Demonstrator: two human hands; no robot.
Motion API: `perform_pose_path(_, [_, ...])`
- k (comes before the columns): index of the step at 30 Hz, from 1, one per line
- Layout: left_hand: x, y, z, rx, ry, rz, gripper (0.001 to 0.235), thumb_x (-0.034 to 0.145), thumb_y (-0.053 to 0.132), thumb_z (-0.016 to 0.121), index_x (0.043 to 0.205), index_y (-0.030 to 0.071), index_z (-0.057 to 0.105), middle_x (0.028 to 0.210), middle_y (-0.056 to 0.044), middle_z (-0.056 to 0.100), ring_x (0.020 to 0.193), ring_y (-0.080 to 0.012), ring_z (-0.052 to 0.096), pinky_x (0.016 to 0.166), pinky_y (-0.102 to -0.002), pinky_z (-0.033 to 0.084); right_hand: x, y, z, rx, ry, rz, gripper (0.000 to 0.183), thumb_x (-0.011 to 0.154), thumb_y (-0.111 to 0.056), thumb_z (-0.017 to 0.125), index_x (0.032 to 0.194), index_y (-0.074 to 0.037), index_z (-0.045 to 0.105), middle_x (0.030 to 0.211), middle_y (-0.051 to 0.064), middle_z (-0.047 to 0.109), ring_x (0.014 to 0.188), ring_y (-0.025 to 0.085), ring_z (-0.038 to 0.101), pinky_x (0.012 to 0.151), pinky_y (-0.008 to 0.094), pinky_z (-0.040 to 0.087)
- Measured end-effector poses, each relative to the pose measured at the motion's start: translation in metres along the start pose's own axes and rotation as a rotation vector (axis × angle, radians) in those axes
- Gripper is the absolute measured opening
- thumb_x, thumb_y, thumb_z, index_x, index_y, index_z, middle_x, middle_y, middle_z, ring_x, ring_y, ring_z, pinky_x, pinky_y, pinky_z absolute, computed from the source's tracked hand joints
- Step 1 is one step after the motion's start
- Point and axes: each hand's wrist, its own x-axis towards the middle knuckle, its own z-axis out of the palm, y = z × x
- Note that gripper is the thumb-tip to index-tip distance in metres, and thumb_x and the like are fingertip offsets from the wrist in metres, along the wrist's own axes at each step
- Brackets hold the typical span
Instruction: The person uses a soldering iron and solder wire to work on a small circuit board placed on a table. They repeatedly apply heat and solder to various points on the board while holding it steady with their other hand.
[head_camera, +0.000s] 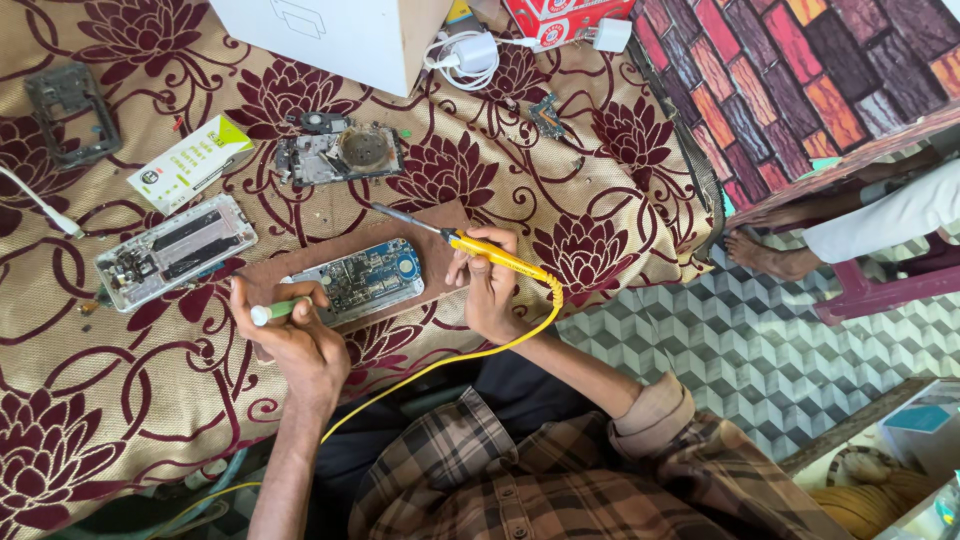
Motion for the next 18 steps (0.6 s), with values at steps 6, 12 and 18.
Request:
perform_pose_path(6, [0.001,0.001,0.001,-0.013,0.002,0.013,0.056,0.114,-0.003,0.035,0.158,0.005,0.002,0.092,-0.015,0.062,0.073,-0.0185,0.056,0.072,-0.030,0.047,0.001,-0.002,0.001,-0.008,0.006,0.003,0.032,0.114,-0.032,0.049,0.131,-0.006,0.040,0.098,0.005,0.058,0.074,0.009,0.059,0.065,0.021,0.045])
perform_pose_path(12, [-0.005,-0.008,0.002,-0.010,0.003,0.062,0.063,0.109,-0.010,0.037,0.158,0.006,0.001,0.094,-0.015,0.061,0.079,-0.0207,0.057,0.078,-0.035,0.049,-0.002,-0.002,-0.002,-0.018,-0.039,0.005,0.034,0.115,-0.033,0.048,0.132,-0.006,0.040,0.095,0.005,0.058,0.076,0.009,0.059,0.068,0.022,0.046])
perform_pose_path(18, [-0.006,-0.014,0.003,-0.015,0.017,0.006,0.070,0.092,-0.017,0.040,0.153,0.001,0.011,0.093,-0.014,0.061,0.082,-0.0227,0.058,0.084,-0.035,0.048,0.001,-0.004,0.002,-0.066,0.027,0.000,0.033,0.113,-0.034,0.046,0.130,-0.006,0.041,0.091,0.007,0.060,0.071,0.009,0.059,0.063,0.022,0.046])
